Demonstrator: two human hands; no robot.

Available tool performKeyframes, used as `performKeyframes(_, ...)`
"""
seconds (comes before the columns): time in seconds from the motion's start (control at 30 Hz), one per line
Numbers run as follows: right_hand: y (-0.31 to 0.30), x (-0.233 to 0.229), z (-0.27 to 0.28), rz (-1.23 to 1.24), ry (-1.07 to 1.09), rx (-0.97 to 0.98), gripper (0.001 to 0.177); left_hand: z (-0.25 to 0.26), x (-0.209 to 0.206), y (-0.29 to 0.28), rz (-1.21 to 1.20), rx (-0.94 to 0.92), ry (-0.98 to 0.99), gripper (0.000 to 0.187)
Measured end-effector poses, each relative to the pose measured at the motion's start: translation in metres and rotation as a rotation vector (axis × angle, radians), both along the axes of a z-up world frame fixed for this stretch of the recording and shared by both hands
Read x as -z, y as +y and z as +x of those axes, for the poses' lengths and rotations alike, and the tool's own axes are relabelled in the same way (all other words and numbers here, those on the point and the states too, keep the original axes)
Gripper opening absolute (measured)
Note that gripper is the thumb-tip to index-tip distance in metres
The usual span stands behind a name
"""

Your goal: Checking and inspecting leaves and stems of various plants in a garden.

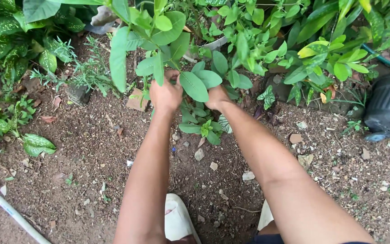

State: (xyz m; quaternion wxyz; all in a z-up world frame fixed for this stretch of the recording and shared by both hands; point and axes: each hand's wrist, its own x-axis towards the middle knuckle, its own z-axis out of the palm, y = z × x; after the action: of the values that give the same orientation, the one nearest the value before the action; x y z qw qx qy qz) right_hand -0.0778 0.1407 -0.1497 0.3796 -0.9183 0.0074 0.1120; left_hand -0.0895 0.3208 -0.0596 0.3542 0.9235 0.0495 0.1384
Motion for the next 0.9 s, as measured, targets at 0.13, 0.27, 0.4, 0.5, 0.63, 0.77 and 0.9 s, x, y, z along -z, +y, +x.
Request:
performKeyframes(0.13, -0.011, 0.016, 0.001, 0.235, 0.115, 0.036, 0.034, -0.001, -0.009, -0.001, -0.064, -0.010, 0.072, 0.016)
performKeyframes(0.27, -0.032, -0.002, -0.001, 0.322, 0.389, 0.033, 0.023, -0.001, -0.007, 0.001, -0.088, -0.003, 0.081, 0.016)
performKeyframes(0.4, -0.053, -0.045, -0.013, 0.199, 0.469, -0.083, 0.018, 0.000, 0.001, 0.002, -0.086, 0.031, 0.042, 0.016)
performKeyframes(0.5, -0.073, -0.057, -0.021, 0.148, 0.495, -0.069, 0.018, 0.000, 0.002, 0.003, -0.114, 0.069, 0.012, 0.014)
performKeyframes(0.63, -0.102, -0.055, -0.026, 0.102, 0.469, -0.009, 0.019, 0.008, 0.016, 0.004, -0.186, 0.135, -0.029, 0.009)
performKeyframes(0.77, -0.130, -0.038, -0.021, 0.161, 0.368, 0.096, 0.018, 0.011, 0.020, 0.006, -0.266, 0.156, -0.012, 0.007)
performKeyframes(0.9, -0.150, -0.026, -0.020, 0.226, 0.290, 0.162, 0.016, 0.010, 0.016, 0.008, -0.336, 0.173, -0.008, 0.005)
